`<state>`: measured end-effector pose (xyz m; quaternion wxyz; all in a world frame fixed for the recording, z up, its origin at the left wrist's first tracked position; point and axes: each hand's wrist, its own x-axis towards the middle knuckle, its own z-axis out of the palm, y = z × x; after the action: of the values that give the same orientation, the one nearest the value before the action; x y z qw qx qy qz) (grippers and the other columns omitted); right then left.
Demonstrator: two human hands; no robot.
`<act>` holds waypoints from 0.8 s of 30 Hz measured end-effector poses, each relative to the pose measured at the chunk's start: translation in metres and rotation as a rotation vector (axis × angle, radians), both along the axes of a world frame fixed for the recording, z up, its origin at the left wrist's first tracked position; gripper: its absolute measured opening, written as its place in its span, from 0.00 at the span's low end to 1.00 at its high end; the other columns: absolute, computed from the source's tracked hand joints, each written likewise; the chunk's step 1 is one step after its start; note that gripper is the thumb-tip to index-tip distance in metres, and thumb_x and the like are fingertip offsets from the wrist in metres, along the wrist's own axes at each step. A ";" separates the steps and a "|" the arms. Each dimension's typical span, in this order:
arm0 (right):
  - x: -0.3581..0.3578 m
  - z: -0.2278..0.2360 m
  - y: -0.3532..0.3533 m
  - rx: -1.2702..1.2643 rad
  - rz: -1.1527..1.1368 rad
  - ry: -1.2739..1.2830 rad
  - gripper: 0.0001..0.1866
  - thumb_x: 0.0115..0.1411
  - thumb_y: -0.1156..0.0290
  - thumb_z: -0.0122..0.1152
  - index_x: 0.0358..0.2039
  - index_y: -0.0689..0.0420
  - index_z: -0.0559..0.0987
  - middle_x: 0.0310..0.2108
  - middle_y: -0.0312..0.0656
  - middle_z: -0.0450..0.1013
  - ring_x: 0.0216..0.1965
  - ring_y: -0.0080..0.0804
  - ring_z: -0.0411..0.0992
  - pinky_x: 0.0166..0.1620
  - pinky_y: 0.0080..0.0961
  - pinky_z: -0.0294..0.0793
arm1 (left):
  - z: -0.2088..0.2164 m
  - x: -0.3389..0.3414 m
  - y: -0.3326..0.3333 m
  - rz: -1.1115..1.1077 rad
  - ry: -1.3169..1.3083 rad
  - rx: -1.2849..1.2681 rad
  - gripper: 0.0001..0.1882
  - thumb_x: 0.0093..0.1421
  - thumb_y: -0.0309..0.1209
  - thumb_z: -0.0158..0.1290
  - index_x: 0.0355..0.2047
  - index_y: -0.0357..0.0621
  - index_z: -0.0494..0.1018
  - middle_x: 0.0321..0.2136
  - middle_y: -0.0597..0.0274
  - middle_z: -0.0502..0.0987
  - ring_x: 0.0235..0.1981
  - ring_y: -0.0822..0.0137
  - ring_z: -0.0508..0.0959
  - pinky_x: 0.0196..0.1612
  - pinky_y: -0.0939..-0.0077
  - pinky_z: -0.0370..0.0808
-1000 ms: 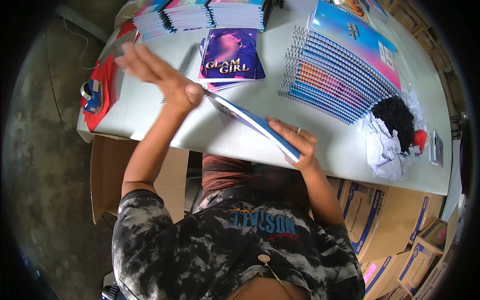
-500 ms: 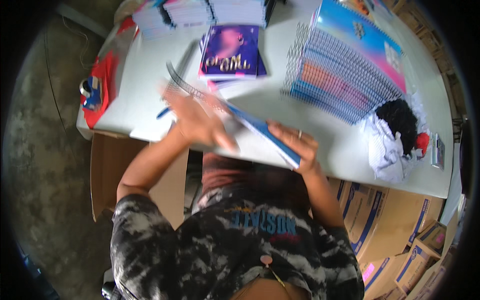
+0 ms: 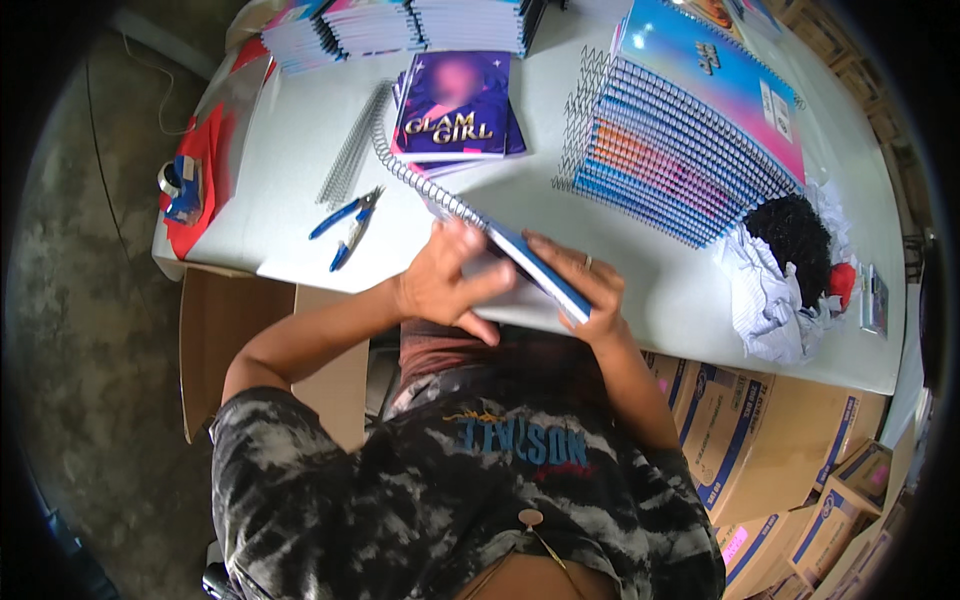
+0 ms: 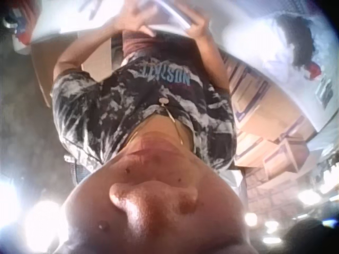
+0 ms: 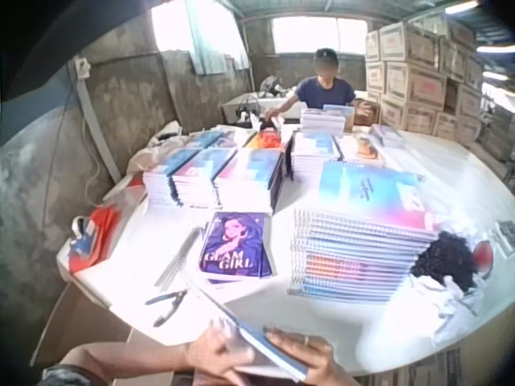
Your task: The person assembles spiral-bound notebooks by inserting metal coils into the punched holes of the covers and pages. They use pliers to secure the coils and stack the finished notebooks on the table.
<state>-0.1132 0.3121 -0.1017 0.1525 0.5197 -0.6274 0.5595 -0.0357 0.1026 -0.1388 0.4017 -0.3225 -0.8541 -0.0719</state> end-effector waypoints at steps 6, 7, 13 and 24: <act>0.003 -0.003 -0.010 -0.021 -0.005 -0.022 0.17 0.50 0.77 0.59 0.42 0.67 0.76 0.38 0.51 0.75 0.38 0.42 0.76 0.41 0.28 0.76 | 0.086 -0.042 0.016 0.337 0.129 0.459 0.52 0.51 0.69 0.34 0.57 0.29 0.53 0.60 0.33 0.46 0.60 0.39 0.48 0.59 0.49 0.39; 0.004 -0.004 -0.009 -0.033 -0.033 -0.055 0.18 0.48 0.78 0.60 0.43 0.65 0.75 0.39 0.50 0.75 0.39 0.41 0.76 0.41 0.29 0.76 | 0.020 -0.019 -0.001 0.280 -0.154 0.162 0.54 0.52 0.66 0.41 0.56 0.20 0.48 0.59 0.35 0.49 0.57 0.40 0.58 0.59 0.57 0.54; 0.003 -0.007 -0.011 -0.041 0.032 -0.070 0.24 0.45 0.80 0.60 0.47 0.61 0.74 0.43 0.48 0.74 0.41 0.40 0.75 0.42 0.30 0.75 | 0.048 -0.044 0.006 0.032 0.137 0.180 0.56 0.48 0.72 0.35 0.59 0.30 0.52 0.59 0.32 0.47 0.62 0.39 0.44 0.60 0.46 0.36; 0.011 -0.012 -0.018 0.000 0.007 -0.046 0.25 0.45 0.80 0.60 0.48 0.60 0.73 0.43 0.47 0.74 0.41 0.41 0.75 0.41 0.31 0.75 | 0.010 -0.036 0.013 0.303 -0.031 0.044 0.40 0.61 0.61 0.23 0.56 0.39 0.60 0.48 0.38 0.65 0.56 0.43 0.57 0.59 0.42 0.44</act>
<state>-0.1021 0.2942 -0.1137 0.1360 0.5087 -0.6291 0.5718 -0.0713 0.1160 -0.1291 0.4018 -0.1800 -0.8972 -0.0342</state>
